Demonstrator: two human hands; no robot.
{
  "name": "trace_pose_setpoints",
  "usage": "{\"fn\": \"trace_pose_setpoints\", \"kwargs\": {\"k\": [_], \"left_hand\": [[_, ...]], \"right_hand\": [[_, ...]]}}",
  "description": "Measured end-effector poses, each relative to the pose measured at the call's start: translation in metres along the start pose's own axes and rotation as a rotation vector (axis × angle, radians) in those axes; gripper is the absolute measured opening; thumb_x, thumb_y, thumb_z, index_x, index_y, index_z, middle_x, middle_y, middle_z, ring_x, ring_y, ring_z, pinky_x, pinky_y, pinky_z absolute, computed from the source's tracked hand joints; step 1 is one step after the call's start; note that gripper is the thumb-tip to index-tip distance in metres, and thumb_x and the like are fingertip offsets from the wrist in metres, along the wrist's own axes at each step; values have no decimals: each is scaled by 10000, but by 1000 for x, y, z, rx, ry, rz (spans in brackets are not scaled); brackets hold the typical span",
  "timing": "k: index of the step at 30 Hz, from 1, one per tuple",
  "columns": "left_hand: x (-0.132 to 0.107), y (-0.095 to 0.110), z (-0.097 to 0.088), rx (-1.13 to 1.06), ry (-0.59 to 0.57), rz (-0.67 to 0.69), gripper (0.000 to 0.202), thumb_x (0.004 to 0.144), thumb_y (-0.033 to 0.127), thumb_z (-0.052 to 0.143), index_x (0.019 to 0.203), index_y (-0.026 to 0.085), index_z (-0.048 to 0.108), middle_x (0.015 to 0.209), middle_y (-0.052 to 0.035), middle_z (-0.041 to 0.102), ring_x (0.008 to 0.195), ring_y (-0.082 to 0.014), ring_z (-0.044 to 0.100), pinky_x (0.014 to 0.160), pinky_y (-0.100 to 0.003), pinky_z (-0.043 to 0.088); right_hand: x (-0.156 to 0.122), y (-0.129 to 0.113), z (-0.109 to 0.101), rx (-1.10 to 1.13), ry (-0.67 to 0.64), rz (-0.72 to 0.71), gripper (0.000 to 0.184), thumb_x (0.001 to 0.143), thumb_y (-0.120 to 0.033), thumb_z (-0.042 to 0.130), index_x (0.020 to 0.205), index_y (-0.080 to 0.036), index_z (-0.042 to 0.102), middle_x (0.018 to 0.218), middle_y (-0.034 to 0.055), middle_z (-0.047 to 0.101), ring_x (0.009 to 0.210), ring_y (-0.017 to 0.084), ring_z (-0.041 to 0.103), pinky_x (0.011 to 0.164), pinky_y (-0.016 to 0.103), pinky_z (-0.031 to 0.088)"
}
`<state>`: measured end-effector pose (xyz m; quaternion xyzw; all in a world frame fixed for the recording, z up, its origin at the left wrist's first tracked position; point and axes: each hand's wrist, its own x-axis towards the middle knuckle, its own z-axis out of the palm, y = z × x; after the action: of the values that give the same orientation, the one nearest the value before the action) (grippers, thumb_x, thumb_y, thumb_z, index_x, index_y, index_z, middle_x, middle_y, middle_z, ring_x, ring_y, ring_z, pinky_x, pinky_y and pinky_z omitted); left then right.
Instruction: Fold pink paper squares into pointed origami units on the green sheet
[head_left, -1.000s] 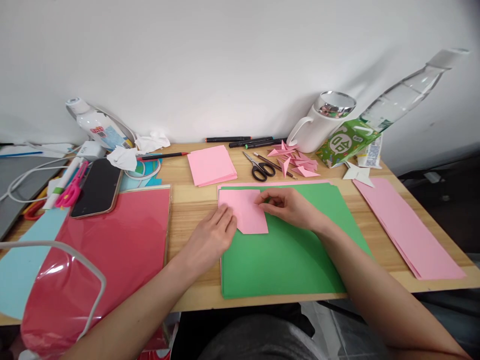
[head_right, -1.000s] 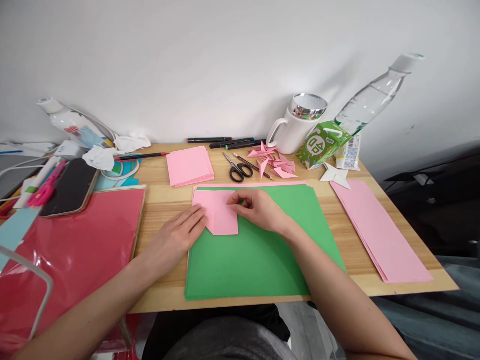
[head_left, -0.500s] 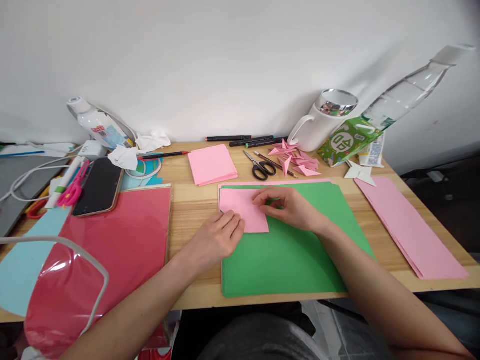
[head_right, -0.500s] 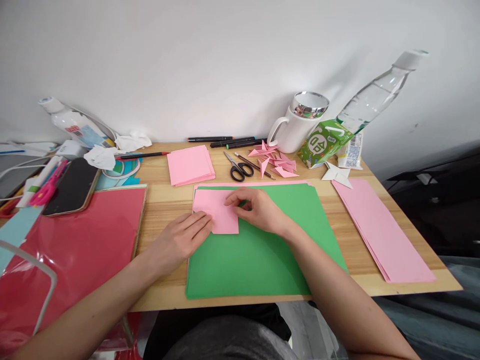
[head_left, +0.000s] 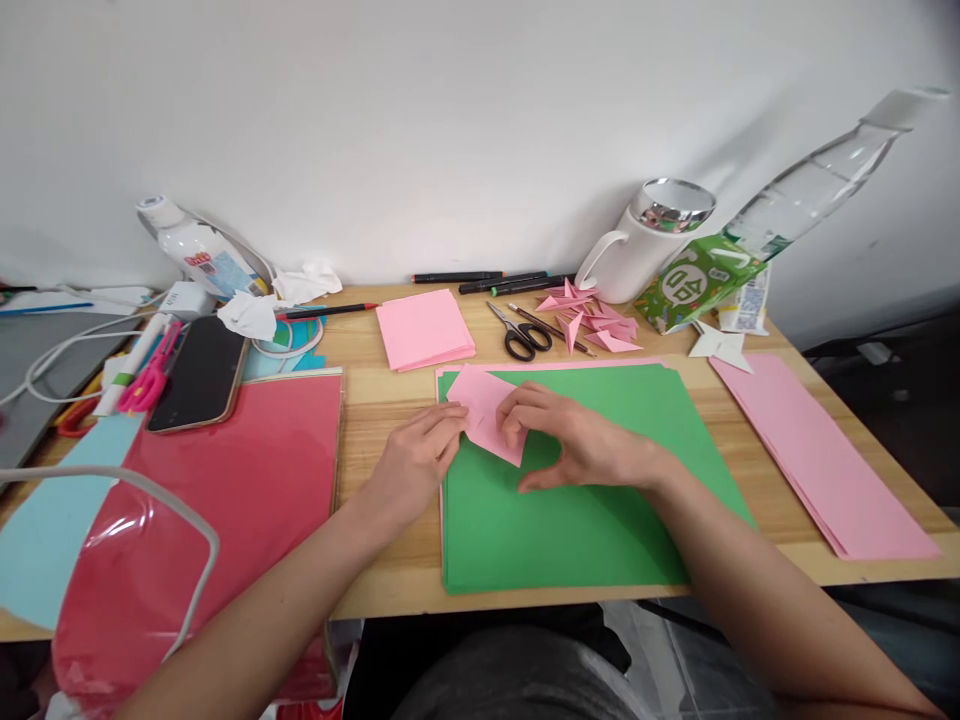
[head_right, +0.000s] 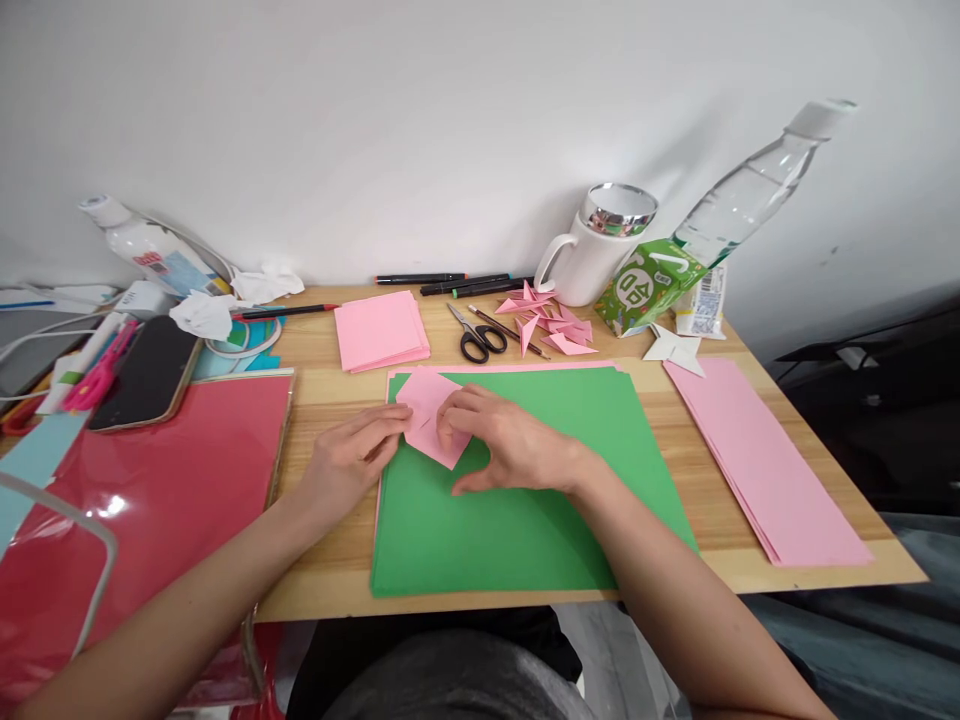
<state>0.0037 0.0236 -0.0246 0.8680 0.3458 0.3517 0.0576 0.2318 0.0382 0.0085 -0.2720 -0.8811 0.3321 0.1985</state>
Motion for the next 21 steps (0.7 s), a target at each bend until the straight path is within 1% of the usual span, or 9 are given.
{"fn": "trace_pose_setpoints", "kwargs": {"k": [2,4,6,9,12,14,17,19,21], "left_hand": [[0,-1,0,-2,-28,20,148,884,72,481,903,100,625,988,-111,709,965,-181,668,860,-337,572],[0,-2,0,1,-71,55,157,895,86,471,927,99,625,1021,-120,701,1022,-194,647,892,-365,558],[-2,-3,-1,3,-112,97,176,911,106,452,958,103,622,1053,-126,692,1077,-204,621,909,-386,549],[-3,-3,-5,18,-197,170,207,925,122,423,982,100,621,1091,-140,676,1128,-221,591,916,-392,546],[-1,-1,-11,55,-283,223,238,928,113,397,951,77,631,1096,-159,667,1139,-240,581,928,-384,539],[1,1,-15,76,-308,239,253,929,108,384,940,78,635,1090,-150,668,1141,-239,577,937,-381,534],[3,5,-18,95,-329,247,273,936,109,362,957,87,634,1059,-121,675,1113,-222,589,929,-364,538],[4,7,-19,111,-332,246,293,942,116,343,967,72,632,1025,-121,677,1069,-219,607,904,-351,550],[4,8,-19,136,-328,249,313,947,120,323,975,57,628,1011,-130,676,1048,-224,612,885,-351,557]], "right_hand": [[0,2,3,31,15,-16,111,777,-228,697,781,-176,599,923,56,597,883,182,555,817,330,444],[0,4,4,94,43,-3,47,819,-181,642,777,-169,627,893,50,607,818,151,574,774,292,458],[-1,6,3,151,49,36,55,841,-175,615,796,-161,645,861,46,623,759,133,585,716,263,469],[-1,8,2,184,15,77,104,854,-213,608,786,-153,659,793,40,650,698,128,589,656,248,466],[1,10,4,180,26,85,137,861,-240,607,781,-152,675,778,41,667,695,129,597,648,240,460],[1,11,8,150,62,96,129,864,-240,605,804,-158,684,793,42,671,708,130,604,659,237,457],[2,13,16,22,125,118,116,876,-239,588,856,-182,687,814,41,667,738,142,604,672,244,446],[2,16,21,-73,170,130,103,881,-231,575,879,-191,670,839,42,663,762,151,598,674,248,435],[2,18,25,-119,210,163,63,872,-215,581,870,-186,637,824,34,654,722,143,579,642,240,421]]}}
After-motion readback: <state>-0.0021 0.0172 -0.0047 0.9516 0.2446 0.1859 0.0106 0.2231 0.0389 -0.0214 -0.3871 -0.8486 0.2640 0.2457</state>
